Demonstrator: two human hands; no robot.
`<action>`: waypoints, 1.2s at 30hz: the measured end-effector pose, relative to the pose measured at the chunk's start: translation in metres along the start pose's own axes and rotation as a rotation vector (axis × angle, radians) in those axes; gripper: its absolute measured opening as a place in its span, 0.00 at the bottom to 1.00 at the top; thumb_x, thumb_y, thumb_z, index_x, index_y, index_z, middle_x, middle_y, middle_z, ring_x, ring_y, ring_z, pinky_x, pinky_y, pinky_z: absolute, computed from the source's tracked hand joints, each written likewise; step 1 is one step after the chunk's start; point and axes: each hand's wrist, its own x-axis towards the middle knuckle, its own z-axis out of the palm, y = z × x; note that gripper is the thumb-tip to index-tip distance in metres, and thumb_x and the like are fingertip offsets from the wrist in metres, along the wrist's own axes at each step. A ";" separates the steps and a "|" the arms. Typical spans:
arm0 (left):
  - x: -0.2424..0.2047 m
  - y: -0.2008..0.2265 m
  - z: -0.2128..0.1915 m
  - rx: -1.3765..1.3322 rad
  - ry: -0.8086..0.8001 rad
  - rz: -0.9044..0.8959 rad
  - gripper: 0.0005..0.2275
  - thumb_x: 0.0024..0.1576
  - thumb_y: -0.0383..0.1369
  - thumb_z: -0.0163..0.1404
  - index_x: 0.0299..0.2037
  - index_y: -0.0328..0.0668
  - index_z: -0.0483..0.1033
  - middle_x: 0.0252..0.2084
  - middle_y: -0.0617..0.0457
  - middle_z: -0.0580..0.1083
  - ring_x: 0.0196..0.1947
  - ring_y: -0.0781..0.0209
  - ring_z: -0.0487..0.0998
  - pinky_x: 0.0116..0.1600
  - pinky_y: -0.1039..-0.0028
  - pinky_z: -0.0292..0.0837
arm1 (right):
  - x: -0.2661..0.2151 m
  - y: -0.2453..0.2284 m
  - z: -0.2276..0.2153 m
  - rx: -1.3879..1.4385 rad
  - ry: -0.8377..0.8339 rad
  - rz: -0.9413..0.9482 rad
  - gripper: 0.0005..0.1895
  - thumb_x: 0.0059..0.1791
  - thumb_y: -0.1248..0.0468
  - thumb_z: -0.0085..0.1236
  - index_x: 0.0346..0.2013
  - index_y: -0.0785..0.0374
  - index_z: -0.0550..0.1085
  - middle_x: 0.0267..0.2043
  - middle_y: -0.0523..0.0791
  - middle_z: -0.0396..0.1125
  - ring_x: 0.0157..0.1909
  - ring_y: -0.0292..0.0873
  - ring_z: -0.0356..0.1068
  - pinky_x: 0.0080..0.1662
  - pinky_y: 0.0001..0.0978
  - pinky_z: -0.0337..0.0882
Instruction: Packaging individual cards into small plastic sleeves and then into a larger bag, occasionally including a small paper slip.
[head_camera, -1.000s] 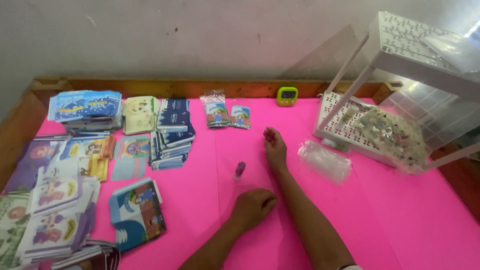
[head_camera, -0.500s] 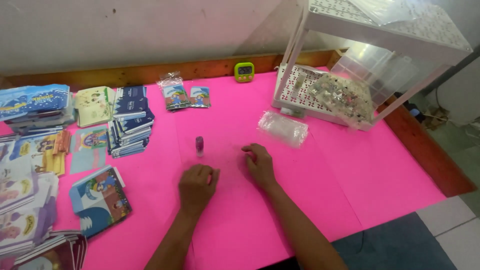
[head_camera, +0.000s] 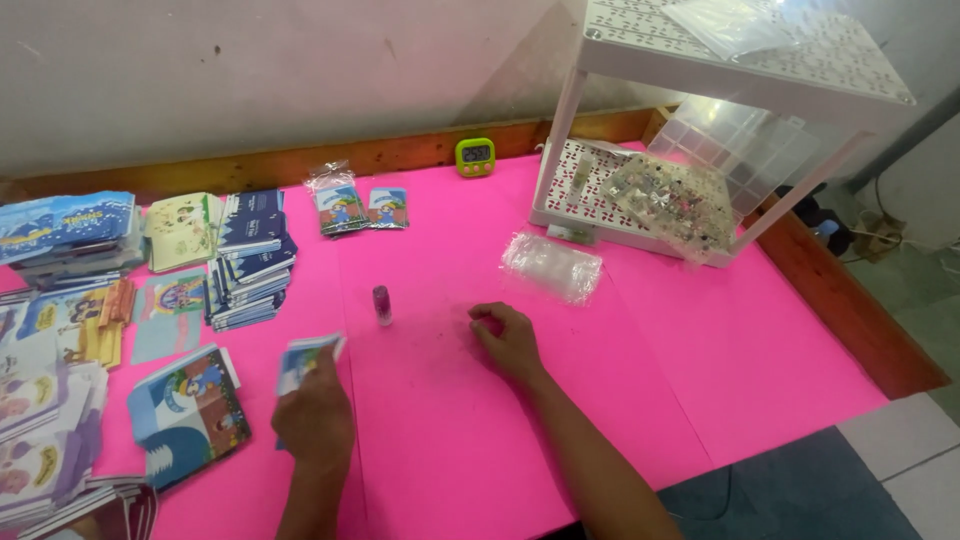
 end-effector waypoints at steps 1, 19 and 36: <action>0.003 0.008 -0.011 -0.004 0.003 0.004 0.12 0.60 0.34 0.51 0.51 0.67 0.78 0.34 0.56 0.82 0.33 0.55 0.86 0.42 0.66 0.82 | -0.002 -0.008 -0.001 -0.002 0.006 0.000 0.10 0.48 0.60 0.62 0.44 0.50 0.82 0.44 0.42 0.77 0.54 0.45 0.75 0.59 0.41 0.71; 0.016 0.090 0.060 -0.644 0.043 0.367 0.09 0.59 0.35 0.59 0.48 0.51 0.81 0.35 0.57 0.79 0.34 0.62 0.82 0.39 0.72 0.80 | 0.007 -0.020 0.001 -0.049 0.083 -0.038 0.08 0.49 0.69 0.64 0.42 0.61 0.83 0.40 0.50 0.74 0.48 0.51 0.75 0.49 0.40 0.76; 0.050 0.071 0.026 -1.214 -0.368 -0.016 0.32 0.62 0.45 0.50 0.75 0.51 0.50 0.52 0.39 0.75 0.52 0.37 0.77 0.59 0.45 0.69 | 0.007 -0.019 0.005 -0.179 -0.076 -0.150 0.29 0.49 0.68 0.58 0.65 0.49 0.71 0.43 0.46 0.78 0.50 0.51 0.74 0.57 0.46 0.68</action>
